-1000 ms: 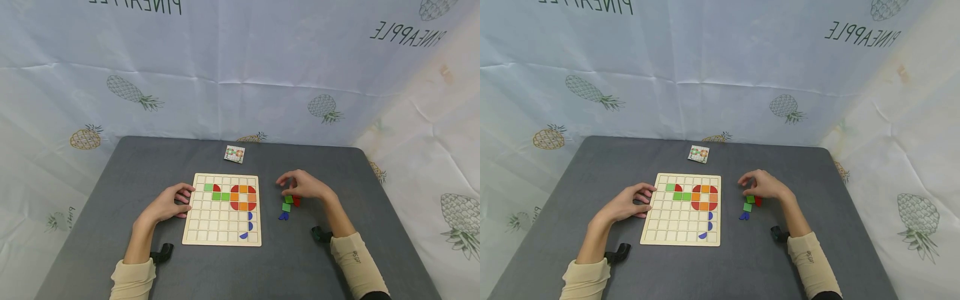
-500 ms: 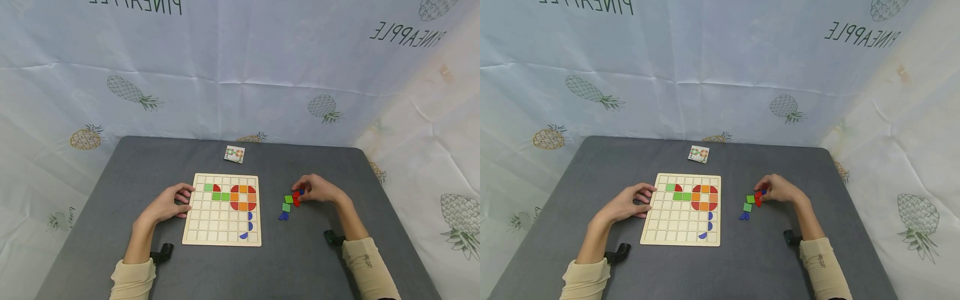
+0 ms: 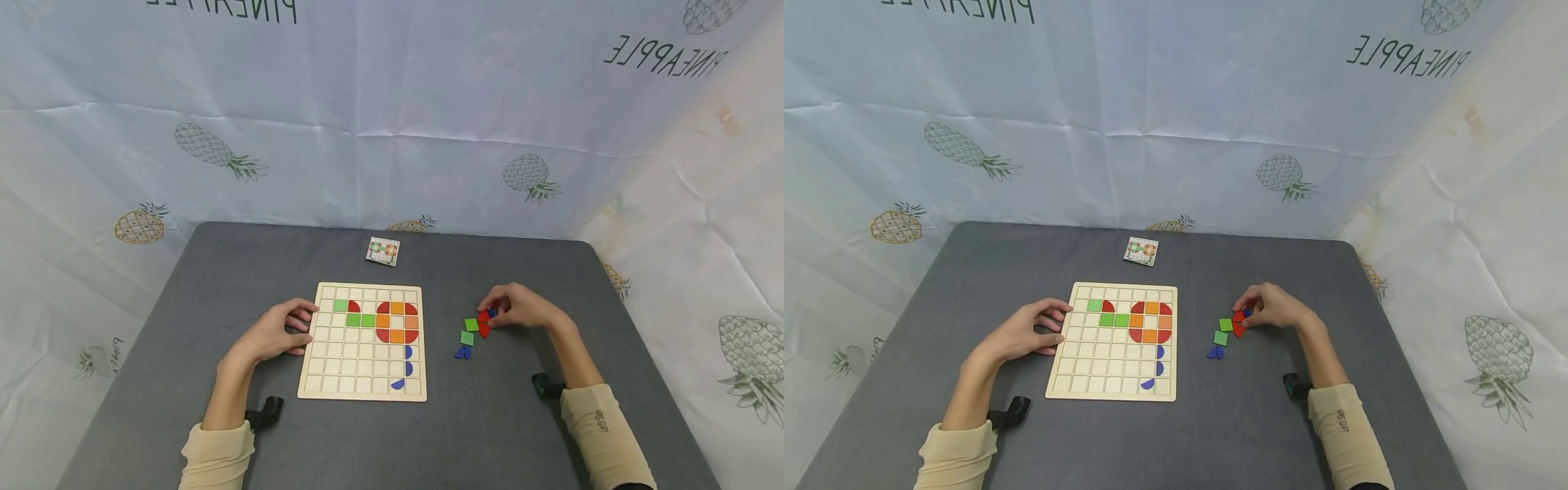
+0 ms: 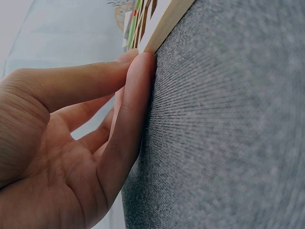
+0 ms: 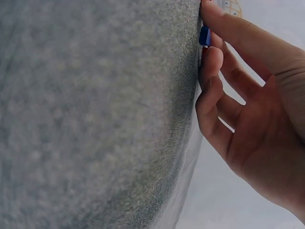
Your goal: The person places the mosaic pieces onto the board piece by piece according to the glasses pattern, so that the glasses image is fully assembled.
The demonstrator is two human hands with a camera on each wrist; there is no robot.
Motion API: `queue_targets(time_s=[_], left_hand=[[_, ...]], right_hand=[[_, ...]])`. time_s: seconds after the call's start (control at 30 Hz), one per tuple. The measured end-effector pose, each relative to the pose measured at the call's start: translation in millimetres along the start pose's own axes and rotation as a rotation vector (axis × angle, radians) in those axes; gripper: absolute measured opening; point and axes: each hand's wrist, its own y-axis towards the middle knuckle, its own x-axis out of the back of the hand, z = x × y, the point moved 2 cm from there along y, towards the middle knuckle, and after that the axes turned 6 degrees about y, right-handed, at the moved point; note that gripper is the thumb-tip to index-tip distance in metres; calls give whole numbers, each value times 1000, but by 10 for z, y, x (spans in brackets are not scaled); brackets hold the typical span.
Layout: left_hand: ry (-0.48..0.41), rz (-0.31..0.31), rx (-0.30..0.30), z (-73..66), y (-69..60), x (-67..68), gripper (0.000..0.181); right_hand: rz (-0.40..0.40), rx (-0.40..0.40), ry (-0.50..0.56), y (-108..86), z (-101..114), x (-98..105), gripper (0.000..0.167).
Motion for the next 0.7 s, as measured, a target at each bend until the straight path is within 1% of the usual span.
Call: queue_targets(time_s=[0.37, 0.6, 0.7], left_hand=[[-3, 3, 4, 1, 4, 6, 54], [-13, 8, -2, 8, -1, 12, 55], [-14, 7, -1, 15, 2, 5, 55]], right_hand=[[-24, -23, -57, 33, 68, -40, 21], [-47, -13, -81, 92, 164, -57, 8], [-30, -31, -73, 110, 161, -54, 13]])
